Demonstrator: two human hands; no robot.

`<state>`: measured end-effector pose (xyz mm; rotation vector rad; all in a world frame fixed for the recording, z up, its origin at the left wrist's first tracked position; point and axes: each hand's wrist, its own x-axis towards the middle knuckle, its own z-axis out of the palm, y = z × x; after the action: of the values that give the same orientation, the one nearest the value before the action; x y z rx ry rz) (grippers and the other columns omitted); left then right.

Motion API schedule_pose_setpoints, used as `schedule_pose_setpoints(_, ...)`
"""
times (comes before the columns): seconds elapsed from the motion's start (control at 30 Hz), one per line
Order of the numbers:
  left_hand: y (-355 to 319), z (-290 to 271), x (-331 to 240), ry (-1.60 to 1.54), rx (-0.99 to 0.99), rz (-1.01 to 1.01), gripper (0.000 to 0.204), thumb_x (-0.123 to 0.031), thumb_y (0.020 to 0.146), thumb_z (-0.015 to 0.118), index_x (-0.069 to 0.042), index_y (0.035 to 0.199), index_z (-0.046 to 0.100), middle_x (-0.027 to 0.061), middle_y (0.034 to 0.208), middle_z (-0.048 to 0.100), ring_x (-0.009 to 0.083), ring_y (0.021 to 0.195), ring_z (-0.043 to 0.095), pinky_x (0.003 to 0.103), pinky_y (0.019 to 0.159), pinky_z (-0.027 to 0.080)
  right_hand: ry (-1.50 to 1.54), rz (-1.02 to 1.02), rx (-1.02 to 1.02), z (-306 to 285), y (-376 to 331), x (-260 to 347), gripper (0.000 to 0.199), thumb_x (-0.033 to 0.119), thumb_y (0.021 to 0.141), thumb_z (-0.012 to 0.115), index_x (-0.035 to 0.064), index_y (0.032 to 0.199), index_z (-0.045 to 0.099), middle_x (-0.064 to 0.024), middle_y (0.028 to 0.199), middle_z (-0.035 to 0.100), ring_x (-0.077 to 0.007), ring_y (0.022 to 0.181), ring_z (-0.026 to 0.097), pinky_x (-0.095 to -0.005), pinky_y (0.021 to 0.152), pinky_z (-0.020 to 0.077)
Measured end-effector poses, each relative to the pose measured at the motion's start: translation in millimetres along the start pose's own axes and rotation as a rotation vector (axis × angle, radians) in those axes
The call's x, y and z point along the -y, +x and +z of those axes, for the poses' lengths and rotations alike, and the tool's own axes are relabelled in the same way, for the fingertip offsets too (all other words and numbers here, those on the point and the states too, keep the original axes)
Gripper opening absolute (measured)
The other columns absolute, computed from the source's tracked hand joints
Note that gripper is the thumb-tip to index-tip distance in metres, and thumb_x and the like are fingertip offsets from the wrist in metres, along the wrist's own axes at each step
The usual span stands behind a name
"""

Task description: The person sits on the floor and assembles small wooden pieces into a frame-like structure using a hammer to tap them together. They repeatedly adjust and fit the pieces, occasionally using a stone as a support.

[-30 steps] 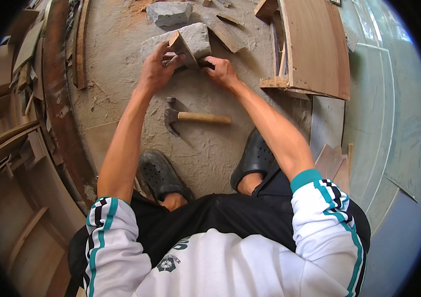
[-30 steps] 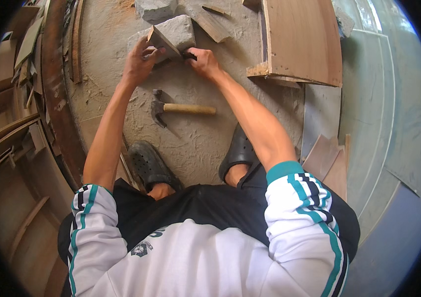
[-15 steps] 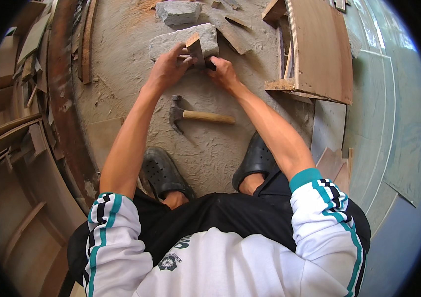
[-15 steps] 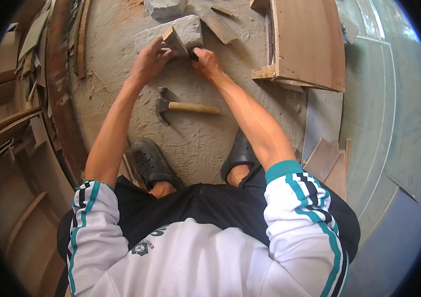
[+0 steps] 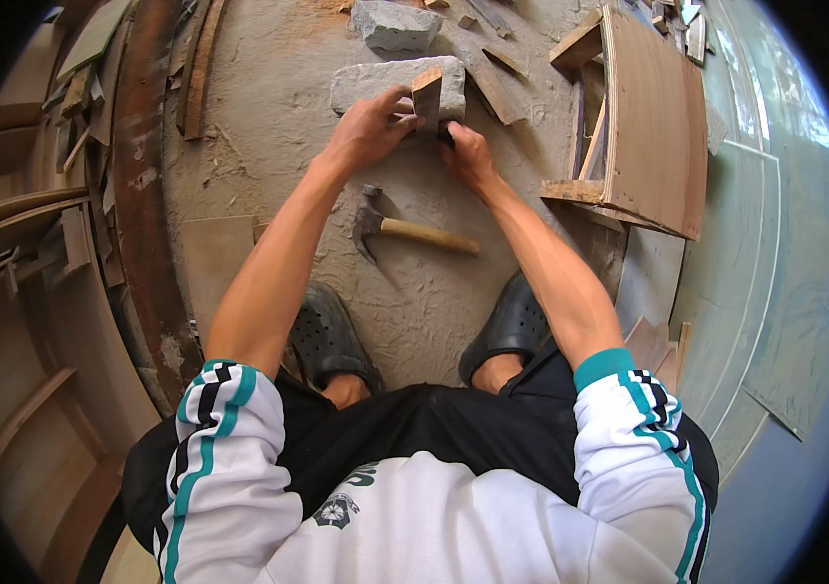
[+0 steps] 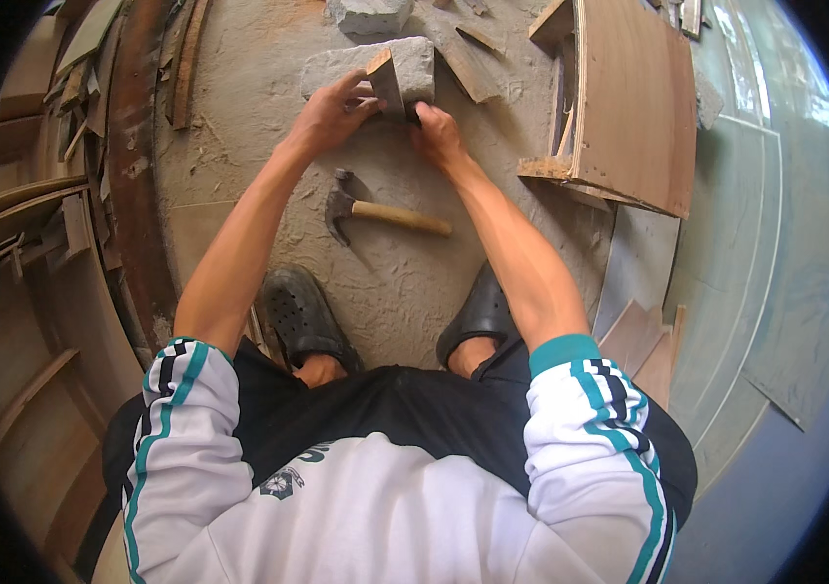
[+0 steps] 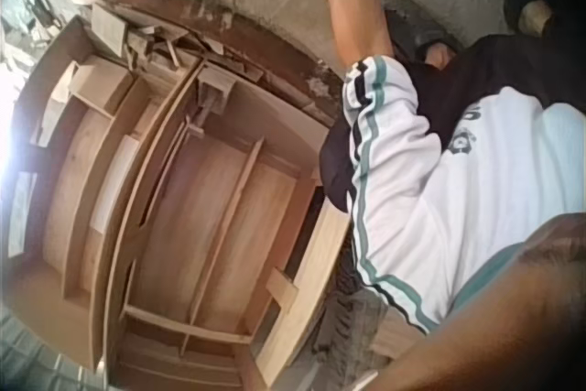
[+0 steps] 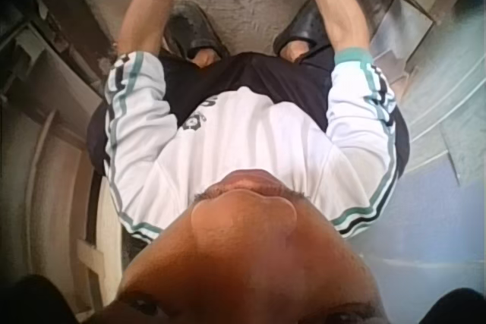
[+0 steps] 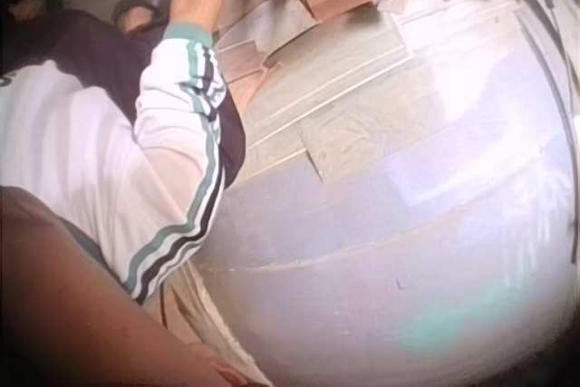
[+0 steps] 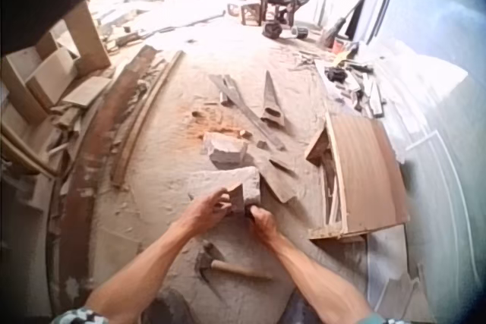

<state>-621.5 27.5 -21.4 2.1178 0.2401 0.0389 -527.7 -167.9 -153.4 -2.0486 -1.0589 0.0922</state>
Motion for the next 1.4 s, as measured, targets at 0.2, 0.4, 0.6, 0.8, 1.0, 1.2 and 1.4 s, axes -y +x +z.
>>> schedule_pose_setpoints(0.2,2.6,1.4,5.4,0.005,0.007,-0.008,0.039,-0.024,0.090,0.071,-0.008,0.123,0.057,0.0147,0.111,0.073,0.0317,0.101,0.071,0.039,0.084,0.055,0.047,-0.021,-0.009,-5.5,0.6,5.9,0.028,0.001,0.077,0.071,0.0033,0.101,0.058,-0.0231,0.091,0.065,-0.0445,0.088,0.064,-0.0477,0.073,0.0522)
schedule_pose_setpoints(0.4,0.4,-1.1,16.2,-0.017,0.019,-0.031,0.041,-0.023,0.091,0.072,-0.004,0.124,0.056,0.0159,0.115,0.071,0.0307,0.103,0.071,0.039,0.085,0.055,0.015,0.074,0.020,-3.4,-1.9,10.0,0.030,0.006,0.077,0.072,0.0032,0.102,0.056,-0.0236,0.094,0.064,-0.0465,0.092,0.062,-0.0510,0.078,0.0507)
schedule_pose_setpoints(0.6,-4.4,-11.4,18.4,-0.019,0.034,-0.105,0.046,-0.023,0.092,0.071,-0.005,0.131,0.055,0.0179,0.117,0.070,0.0292,0.103,0.071,0.039,0.085,0.055,0.070,0.158,0.013,-5.4,2.0,18.2,0.031,0.010,0.078,0.073,0.0034,0.103,0.056,-0.0245,0.095,0.065,-0.0460,0.094,0.062,-0.0500,0.078,0.0498)
schedule_pose_setpoints(0.8,-4.8,-11.5,11.1,-0.010,0.042,-0.097,0.046,-0.023,0.092,0.071,-0.006,0.132,0.056,0.0175,0.116,0.070,0.0286,0.100,0.071,0.038,0.084,0.055,0.104,0.182,0.011,-8.6,3.6,18.5,0.026,0.010,0.079,0.072,0.0038,0.099,0.058,-0.0234,0.095,0.066,-0.0451,0.093,0.062,-0.0493,0.076,0.0495)
schedule_pose_setpoints(1.0,1.1,-1.5,5.0,-0.004,0.028,-0.123,0.042,-0.021,0.091,0.071,-0.006,0.128,0.058,0.0155,0.113,0.071,0.0257,0.094,0.072,0.038,0.081,0.056,0.100,0.161,0.015,-9.8,0.3,17.7,0.027,0.010,0.078,0.074,0.0053,0.102,0.062,-0.0213,0.094,0.067,-0.0415,0.091,0.065,-0.0455,0.078,0.0523)
schedule_pose_setpoints(1.2,0.4,0.8,1.5,-0.023,0.051,-0.076,0.036,-0.024,0.091,0.072,-0.004,0.120,0.064,0.0123,0.107,0.074,0.0238,0.091,0.073,0.036,0.078,0.056,0.090,-0.004,-0.231,-15.2,3.9,41.3,0.032,0.012,0.082,0.075,0.0077,0.112,0.065,-0.0142,0.093,0.070,-0.0333,0.086,0.069,-0.0406,0.076,0.0552)
schedule_pose_setpoints(1.4,-17.6,10.6,16.2,-0.004,0.006,-0.109,0.030,-0.028,0.091,0.072,-0.005,0.110,0.072,0.0120,0.098,0.075,0.0216,0.088,0.072,0.034,0.077,0.056,0.234,0.233,-0.015,-27.9,4.4,42.5,0.027,0.010,0.084,0.073,0.0084,0.109,0.064,-0.0153,0.096,0.067,-0.0352,0.085,0.067,-0.0413,0.077,0.0533)
